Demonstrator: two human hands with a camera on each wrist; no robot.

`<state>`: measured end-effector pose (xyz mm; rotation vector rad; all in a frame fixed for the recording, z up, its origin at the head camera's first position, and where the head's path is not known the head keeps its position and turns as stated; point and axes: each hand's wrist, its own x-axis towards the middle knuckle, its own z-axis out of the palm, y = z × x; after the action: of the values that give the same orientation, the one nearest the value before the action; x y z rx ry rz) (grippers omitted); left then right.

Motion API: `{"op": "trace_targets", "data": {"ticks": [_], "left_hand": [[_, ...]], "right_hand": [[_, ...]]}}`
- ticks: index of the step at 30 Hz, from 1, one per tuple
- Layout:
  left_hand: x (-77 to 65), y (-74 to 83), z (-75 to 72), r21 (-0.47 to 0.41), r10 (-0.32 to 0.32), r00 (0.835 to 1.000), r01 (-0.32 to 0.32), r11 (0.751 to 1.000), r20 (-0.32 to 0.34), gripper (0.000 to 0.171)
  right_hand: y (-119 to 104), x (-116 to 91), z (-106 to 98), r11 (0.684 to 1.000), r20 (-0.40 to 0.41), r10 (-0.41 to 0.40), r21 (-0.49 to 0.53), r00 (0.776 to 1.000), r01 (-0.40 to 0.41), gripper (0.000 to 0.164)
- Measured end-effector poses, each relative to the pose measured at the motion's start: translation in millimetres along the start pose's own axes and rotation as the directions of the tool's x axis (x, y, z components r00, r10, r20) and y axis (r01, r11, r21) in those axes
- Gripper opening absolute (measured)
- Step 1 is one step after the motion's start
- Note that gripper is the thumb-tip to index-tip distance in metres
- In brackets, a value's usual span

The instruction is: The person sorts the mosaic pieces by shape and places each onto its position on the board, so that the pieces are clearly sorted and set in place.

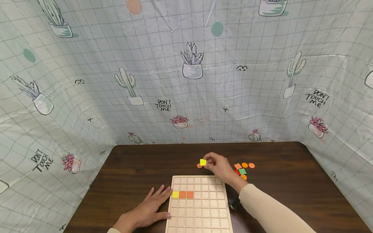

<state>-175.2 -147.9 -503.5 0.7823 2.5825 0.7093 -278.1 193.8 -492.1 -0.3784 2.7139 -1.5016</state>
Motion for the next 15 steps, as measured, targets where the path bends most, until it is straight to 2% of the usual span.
{"op": "trace_targets", "data": {"ticks": [7, 15], "left_hand": [[-0.1, 1.2, -0.6, 0.009, 0.001, 1.0, -0.001, 1.0, -0.001, 0.089], [-0.8, 3.8, -2.4, 0.002, 0.0, 1.0, 0.0, 1.0, 0.003, 0.088]], "right_hand": [[-1.0, -11.1, 0.7, 1.0, 0.002, -0.006, -0.004, 1.0, 0.006, 0.02], [-3.1, -23.1, 1.7, 0.999, 0.024, 0.001, 0.045, 1.0, -0.002, 0.021]]}}
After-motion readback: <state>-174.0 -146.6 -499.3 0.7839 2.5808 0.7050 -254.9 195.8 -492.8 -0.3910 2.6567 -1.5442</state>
